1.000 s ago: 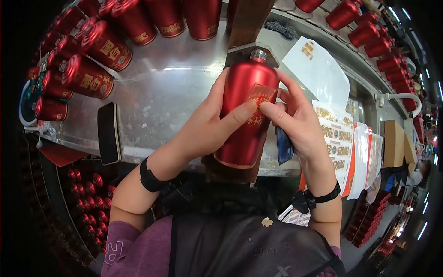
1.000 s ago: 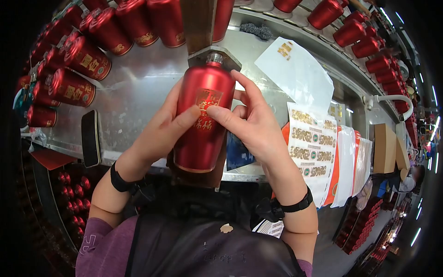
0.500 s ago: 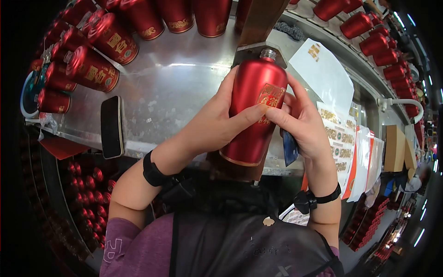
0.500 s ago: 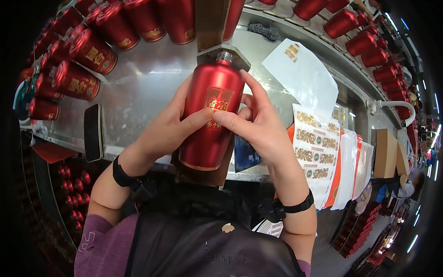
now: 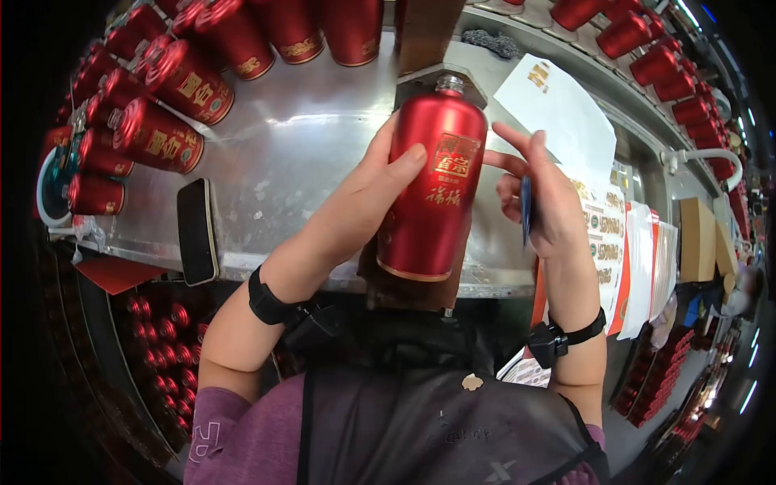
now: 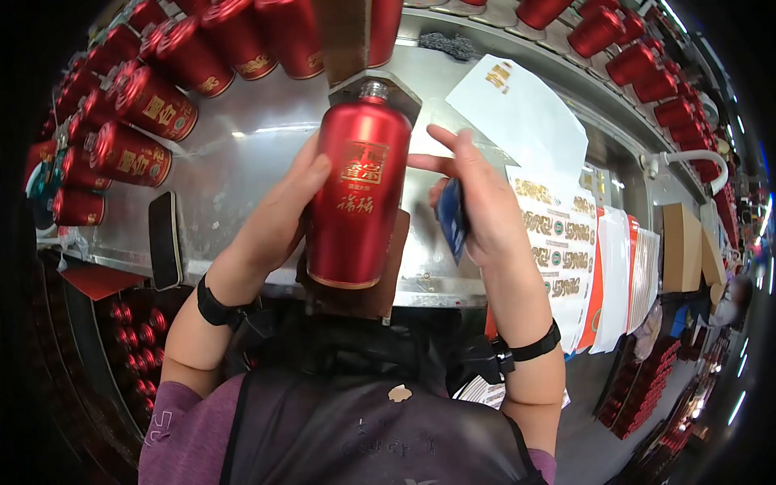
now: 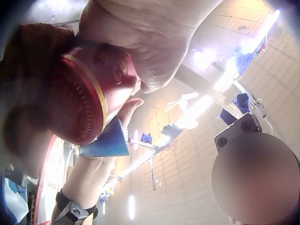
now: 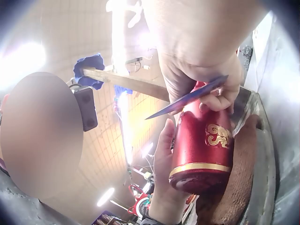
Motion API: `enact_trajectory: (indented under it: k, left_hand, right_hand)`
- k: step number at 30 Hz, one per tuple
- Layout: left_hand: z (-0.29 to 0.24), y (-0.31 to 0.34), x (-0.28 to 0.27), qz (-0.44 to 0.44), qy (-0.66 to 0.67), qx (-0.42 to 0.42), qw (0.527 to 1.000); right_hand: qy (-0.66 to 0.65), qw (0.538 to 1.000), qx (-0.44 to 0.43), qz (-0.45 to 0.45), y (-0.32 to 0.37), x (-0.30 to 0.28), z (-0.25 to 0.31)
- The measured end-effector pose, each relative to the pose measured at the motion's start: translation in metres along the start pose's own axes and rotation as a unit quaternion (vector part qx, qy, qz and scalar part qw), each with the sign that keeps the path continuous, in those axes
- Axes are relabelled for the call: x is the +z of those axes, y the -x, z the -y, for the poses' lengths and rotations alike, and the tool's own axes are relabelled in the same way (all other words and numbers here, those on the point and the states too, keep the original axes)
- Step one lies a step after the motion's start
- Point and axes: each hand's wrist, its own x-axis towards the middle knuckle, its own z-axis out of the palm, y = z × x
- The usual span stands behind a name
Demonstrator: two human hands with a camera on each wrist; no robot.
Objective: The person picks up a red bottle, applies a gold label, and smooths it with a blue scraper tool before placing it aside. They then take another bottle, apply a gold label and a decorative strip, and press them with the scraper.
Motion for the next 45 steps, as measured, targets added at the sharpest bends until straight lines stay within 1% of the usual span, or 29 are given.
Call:
enact_trajectory:
  k: [2,3,4,5,6,7,8,9,11,15,17,20,25,27,30,37,40,45]
  left_hand:
    - [-0.001,-0.001,0.0,0.006,-0.011,-0.002,1.0]
    - [-0.001,-0.001,-0.001,0.006,-0.019,-0.003,1.0]
    - [0.0,-0.001,-0.001,0.009,-0.021,-0.005,1.0]
    - [0.001,0.0,-0.001,0.012,-0.06,0.01,0.998]
    - [0.002,0.0,-0.001,0.016,-0.099,0.024,0.995]
    - [0.003,-0.001,-0.002,0.017,-0.103,0.021,0.994]
    - [0.004,-0.002,-0.002,0.021,-0.097,0.023,0.995]
    - [0.004,-0.001,-0.002,0.025,-0.091,0.023,0.995]
    - [0.003,0.0,-0.001,0.021,-0.096,0.016,0.995]
    - [0.0,0.001,0.001,0.007,-0.1,0.007,0.995]
    - [0.003,0.001,-0.001,0.003,-0.103,0.009,0.995]
    - [0.002,0.001,0.001,0.001,-0.106,0.012,0.994]
    - [0.004,-0.001,-0.001,0.008,-0.098,0.007,0.995]
    - [0.007,-0.002,-0.003,0.011,-0.112,0.021,0.993]
    - [0.007,-0.001,-0.002,0.013,-0.101,0.021,0.995]
    - [0.007,-0.001,-0.001,0.0,-0.113,0.028,0.993]
    - [0.007,-0.001,0.0,-0.002,-0.079,0.02,0.997]
    - [0.006,0.001,0.001,-0.009,-0.118,0.014,0.993]
  right_hand:
    - [-0.028,0.999,0.009,-0.022,0.001,-0.022,-0.014]
    - [-0.054,0.998,0.02,-0.039,0.004,-0.025,-0.015]
    - [-0.115,0.992,0.021,-0.04,0.013,-0.024,-0.018]
    - [-0.119,0.992,0.02,-0.042,0.026,-0.02,-0.019]
    - [-0.124,0.992,0.005,-0.023,0.042,-0.008,-0.016]
    - [-0.128,0.992,-0.011,-0.003,0.054,-0.001,-0.015]
    - [-0.177,0.983,-0.009,0.037,0.061,0.0,-0.017]
    - [-0.159,0.986,-0.029,0.039,0.067,0.009,-0.02]
    - [-0.155,0.983,0.0,0.097,0.073,0.018,-0.023]
    - [-0.126,0.989,0.021,0.078,0.072,0.027,-0.018]
    - [-0.119,0.991,0.011,0.068,0.07,0.026,-0.018]
    - [-0.105,0.992,-0.002,0.077,0.069,0.026,-0.021]
    - [-0.099,0.992,-0.001,0.076,0.067,0.025,-0.025]
    - [-0.098,0.992,-0.003,0.075,0.067,0.026,-0.026]
    - [-0.106,0.991,-0.006,0.078,0.067,0.027,-0.027]
    - [-0.098,0.992,-0.009,0.078,0.066,0.026,-0.028]
    - [-0.108,0.991,-0.016,0.078,0.067,0.028,-0.029]
    - [-0.105,0.991,-0.014,0.076,0.068,0.028,-0.026]
